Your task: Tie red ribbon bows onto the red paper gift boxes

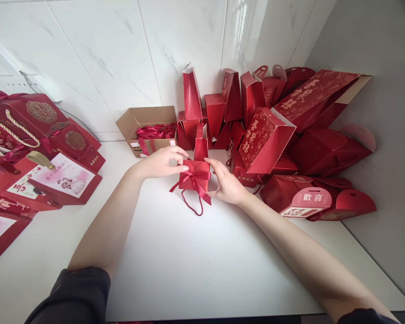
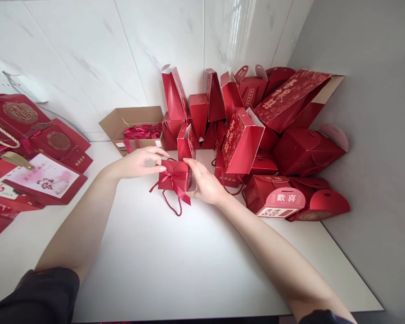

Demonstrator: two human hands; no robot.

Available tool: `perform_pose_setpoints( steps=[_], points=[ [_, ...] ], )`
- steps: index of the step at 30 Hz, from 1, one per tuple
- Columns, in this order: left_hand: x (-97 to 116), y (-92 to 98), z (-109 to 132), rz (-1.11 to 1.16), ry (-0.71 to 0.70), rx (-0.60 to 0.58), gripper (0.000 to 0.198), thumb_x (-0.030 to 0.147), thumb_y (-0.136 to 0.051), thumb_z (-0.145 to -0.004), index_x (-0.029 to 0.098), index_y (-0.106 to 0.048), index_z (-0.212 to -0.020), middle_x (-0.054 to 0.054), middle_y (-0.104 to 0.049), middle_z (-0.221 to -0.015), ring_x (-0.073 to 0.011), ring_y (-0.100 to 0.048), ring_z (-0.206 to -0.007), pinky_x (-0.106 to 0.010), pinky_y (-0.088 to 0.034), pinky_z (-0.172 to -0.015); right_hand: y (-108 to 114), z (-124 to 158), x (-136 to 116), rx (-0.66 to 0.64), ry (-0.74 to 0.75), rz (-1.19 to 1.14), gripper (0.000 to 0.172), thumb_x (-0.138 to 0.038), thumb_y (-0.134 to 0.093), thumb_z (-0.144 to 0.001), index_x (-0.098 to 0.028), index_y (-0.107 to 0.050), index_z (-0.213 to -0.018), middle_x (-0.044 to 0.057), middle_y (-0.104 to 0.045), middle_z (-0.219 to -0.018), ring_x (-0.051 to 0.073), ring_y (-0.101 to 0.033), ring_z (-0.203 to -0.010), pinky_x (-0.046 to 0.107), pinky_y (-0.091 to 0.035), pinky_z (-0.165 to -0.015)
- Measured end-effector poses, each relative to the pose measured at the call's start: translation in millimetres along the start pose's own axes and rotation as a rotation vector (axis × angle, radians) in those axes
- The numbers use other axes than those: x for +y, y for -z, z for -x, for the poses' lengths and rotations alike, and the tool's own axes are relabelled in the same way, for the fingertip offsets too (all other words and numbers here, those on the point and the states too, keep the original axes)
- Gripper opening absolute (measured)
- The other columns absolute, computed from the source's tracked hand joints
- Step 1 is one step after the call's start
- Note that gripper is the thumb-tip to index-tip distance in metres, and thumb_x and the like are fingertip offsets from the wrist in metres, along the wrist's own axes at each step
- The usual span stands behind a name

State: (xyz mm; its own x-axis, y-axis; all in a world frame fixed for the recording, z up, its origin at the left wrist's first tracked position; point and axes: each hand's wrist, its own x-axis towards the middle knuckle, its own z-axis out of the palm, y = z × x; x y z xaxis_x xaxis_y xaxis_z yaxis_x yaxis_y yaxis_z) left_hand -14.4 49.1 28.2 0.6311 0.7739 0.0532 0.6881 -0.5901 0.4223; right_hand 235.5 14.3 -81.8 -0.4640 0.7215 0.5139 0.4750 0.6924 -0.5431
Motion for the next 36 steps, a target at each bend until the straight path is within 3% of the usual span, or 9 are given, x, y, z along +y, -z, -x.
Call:
perform_pose_setpoints(
  steps=[5,11,15,24,36],
  points=[
    [-0.7,-2.1,-1.1,-0.038,0.003,-0.006,0.027,0.045,-0.059,-0.083,0.022,-0.068,-0.072,0.000,-0.059,-0.131,-0.0260,-0.055,-0.119,-0.041,-0.045,-0.101,0.2,-0.1,-0.4,-0.008,0.001,-0.001,0.098,-0.038,-0.079,-0.072,-0.028,-0.020,-0.150,0.013,-0.036,-0.150,0.033,-0.038,-0.137,0.051,-0.052,-0.098],
    [-2.4,2.7,0.3,0.062,0.042,-0.038,0.027,0.045,-0.056,-0.087,0.027,-0.076,-0.088,0.000,-0.059,-0.130,-0.0241,-0.058,-0.115,-0.037,-0.048,-0.096,1.5,-0.9,-0.3,-0.012,0.001,-0.005,0.095,-0.039,-0.078,-0.073,-0.027,-0.022,-0.149,0.013,-0.037,-0.150,0.032,-0.039,-0.137,0.051,-0.051,-0.100],
    [-0.4,2.6,-0.8,0.122,0.037,-0.064,0.029,0.046,-0.055,-0.088,0.027,-0.076,-0.093,0.000,-0.058,-0.132,-0.0237,-0.055,-0.121,-0.036,-0.044,-0.103,1.7,-0.7,-0.4,-0.019,-0.005,-0.001,0.095,-0.040,-0.077,-0.073,-0.027,-0.021,-0.149,0.013,-0.036,-0.151,0.033,-0.039,-0.137,0.052,-0.051,-0.100],
    [12.8,-2.9,-2.6,0.113,0.021,-0.121,0.027,0.046,-0.056,-0.085,0.024,-0.072,-0.085,-0.002,-0.053,-0.138,-0.0253,-0.055,-0.118,-0.042,-0.043,-0.104,1.8,-0.5,-0.9,-0.021,0.009,0.002,0.096,-0.038,-0.077,-0.073,-0.027,-0.020,-0.149,0.013,-0.036,-0.150,0.032,-0.038,-0.137,0.050,-0.052,-0.100],
    [1.4,8.8,-0.2,0.315,0.047,-0.162,0.030,0.047,-0.058,-0.085,0.021,-0.069,-0.075,-0.003,-0.053,-0.140,-0.0266,-0.050,-0.126,-0.042,-0.040,-0.108,1.6,-0.5,-0.4,-0.025,-0.003,0.000,0.096,-0.040,-0.077,-0.074,-0.028,-0.020,-0.150,0.013,-0.036,-0.150,0.034,-0.038,-0.138,0.053,-0.051,-0.099]
  ],
)
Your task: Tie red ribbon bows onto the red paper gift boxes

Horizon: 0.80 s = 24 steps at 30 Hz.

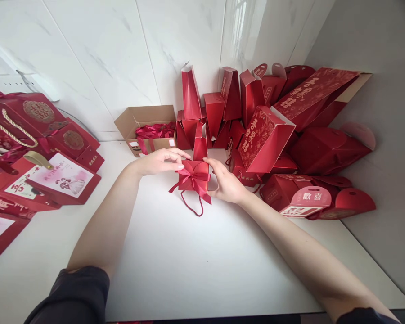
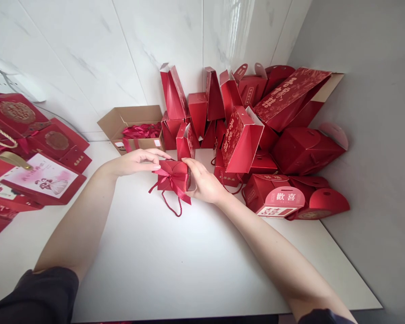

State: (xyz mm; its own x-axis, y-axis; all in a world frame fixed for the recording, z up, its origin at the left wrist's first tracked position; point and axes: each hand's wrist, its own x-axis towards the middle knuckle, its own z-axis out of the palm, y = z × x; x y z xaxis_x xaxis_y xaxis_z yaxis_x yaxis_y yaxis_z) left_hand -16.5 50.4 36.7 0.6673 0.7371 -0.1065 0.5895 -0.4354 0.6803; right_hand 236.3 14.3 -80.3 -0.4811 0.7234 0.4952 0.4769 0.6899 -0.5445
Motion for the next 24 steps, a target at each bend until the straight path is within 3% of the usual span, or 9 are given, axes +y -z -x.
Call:
perform_pose_setpoints(
  steps=[6,10,12,18,21,24],
  points=[
    [-3.1,-1.4,1.6,-0.044,0.011,0.058,0.031,0.050,-0.057,-0.086,0.025,-0.069,-0.098,-0.003,-0.055,-0.138,-0.0259,-0.048,-0.131,-0.044,-0.038,-0.110,0.9,-0.3,-0.9,0.009,0.010,-0.004,0.096,-0.038,-0.077,-0.074,-0.027,-0.020,-0.150,0.013,-0.036,-0.150,0.032,-0.037,-0.138,0.051,-0.049,-0.102],
    [4.7,-7.8,5.1,-0.118,0.014,0.123,0.069,0.054,-0.071,-0.073,0.032,-0.047,-0.134,-0.005,-0.049,-0.145,-0.0290,-0.043,-0.137,-0.045,-0.042,-0.107,0.0,1.0,-1.8,0.004,-0.009,-0.030,0.100,-0.039,-0.077,-0.074,-0.029,-0.016,-0.152,0.013,-0.033,-0.153,0.032,-0.035,-0.140,0.052,-0.049,-0.102],
    [10.4,-9.7,8.2,-0.178,0.023,0.129,0.077,0.056,-0.072,-0.072,0.032,-0.043,-0.138,-0.006,-0.045,-0.148,-0.0307,-0.040,-0.139,-0.044,-0.042,-0.107,-3.8,2.5,-1.5,0.020,-0.055,-0.066,0.105,-0.042,-0.077,-0.074,-0.029,-0.011,-0.154,0.013,-0.033,-0.153,0.033,-0.035,-0.140,0.051,-0.050,-0.100],
    [16.0,-9.6,18.0,-0.252,0.202,0.283,0.069,0.068,-0.052,-0.082,0.028,-0.045,-0.137,-0.011,-0.052,-0.143,-0.0322,-0.048,-0.132,-0.044,-0.043,-0.101,-24.1,7.3,-4.6,0.017,-0.190,-0.105,0.114,-0.049,-0.077,-0.073,-0.025,-0.002,-0.156,0.018,-0.034,-0.153,0.037,-0.043,-0.135,0.056,-0.046,-0.102],
    [15.6,-9.8,22.2,-0.307,0.264,0.224,0.077,0.071,-0.056,-0.077,0.029,-0.042,-0.140,-0.012,-0.052,-0.143,-0.0344,-0.052,-0.128,-0.043,-0.044,-0.099,-30.5,9.0,-10.3,0.005,-0.202,-0.248,0.114,-0.050,-0.076,-0.075,-0.026,0.001,-0.155,0.018,-0.036,-0.151,0.033,-0.055,-0.122,0.048,-0.057,-0.088],
    [16.5,-10.3,25.2,-0.352,0.235,0.087,0.100,0.066,-0.073,-0.060,0.031,-0.035,-0.146,-0.011,-0.048,-0.146,-0.0376,-0.051,-0.129,-0.041,-0.047,-0.096,-32.5,10.6,-14.0,-0.024,-0.191,-0.351,0.102,-0.050,-0.072,-0.079,-0.029,-0.007,-0.155,0.016,-0.033,-0.153,0.026,-0.063,-0.105,0.038,-0.061,-0.070]
  ],
)
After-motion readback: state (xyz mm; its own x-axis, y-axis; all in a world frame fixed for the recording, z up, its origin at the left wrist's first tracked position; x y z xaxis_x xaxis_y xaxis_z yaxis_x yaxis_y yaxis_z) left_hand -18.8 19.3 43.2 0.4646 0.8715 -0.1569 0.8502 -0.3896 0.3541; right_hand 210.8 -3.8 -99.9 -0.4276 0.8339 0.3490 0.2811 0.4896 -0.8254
